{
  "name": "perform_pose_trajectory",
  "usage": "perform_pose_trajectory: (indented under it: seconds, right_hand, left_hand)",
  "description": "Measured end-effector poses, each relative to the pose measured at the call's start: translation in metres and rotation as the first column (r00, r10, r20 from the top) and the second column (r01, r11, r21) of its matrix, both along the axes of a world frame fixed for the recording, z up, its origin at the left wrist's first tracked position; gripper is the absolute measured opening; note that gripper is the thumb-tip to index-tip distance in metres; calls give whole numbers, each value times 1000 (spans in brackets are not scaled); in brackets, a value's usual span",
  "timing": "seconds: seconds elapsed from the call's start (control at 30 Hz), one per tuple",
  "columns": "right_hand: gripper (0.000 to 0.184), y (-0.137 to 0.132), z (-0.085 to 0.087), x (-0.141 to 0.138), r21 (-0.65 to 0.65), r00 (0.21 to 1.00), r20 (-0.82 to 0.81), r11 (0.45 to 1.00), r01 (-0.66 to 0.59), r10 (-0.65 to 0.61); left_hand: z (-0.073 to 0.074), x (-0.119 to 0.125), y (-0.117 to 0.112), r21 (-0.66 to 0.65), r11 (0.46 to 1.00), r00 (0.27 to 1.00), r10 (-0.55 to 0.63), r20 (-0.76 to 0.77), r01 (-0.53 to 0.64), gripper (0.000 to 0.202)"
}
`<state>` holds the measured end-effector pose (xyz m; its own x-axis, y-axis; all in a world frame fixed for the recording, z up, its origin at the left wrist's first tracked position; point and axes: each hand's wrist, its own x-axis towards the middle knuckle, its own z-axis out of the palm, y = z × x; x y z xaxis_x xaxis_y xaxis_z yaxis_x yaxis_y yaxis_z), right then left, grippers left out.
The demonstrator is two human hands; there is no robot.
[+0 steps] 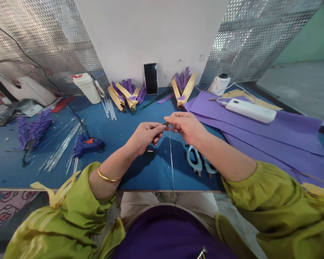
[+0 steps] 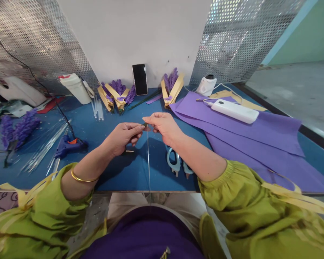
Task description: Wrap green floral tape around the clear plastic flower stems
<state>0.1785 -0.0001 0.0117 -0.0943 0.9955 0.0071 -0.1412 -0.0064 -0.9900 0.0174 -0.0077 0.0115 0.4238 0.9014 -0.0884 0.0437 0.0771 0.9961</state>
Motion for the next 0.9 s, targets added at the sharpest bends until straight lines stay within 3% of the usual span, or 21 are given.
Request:
perform_pose_trajectory:
  seconds: [0.27,0.57,0.9]
  right_hand:
    - [38,-7,4,-6,127,975,169,984,124,-145]
    - [41,-9,2,-9,143,959,221,979,147,-177]
    - [34,7,-2,6,-103,989,-112,989,-105,93]
  left_hand:
    - [5,3,-6,12,994,994,105,-43,-105,36]
    - [6,8,-10,24,988,984,155,-82,-154,23]
    - [-4,3,-1,8,994,994,111,22,-111,29]
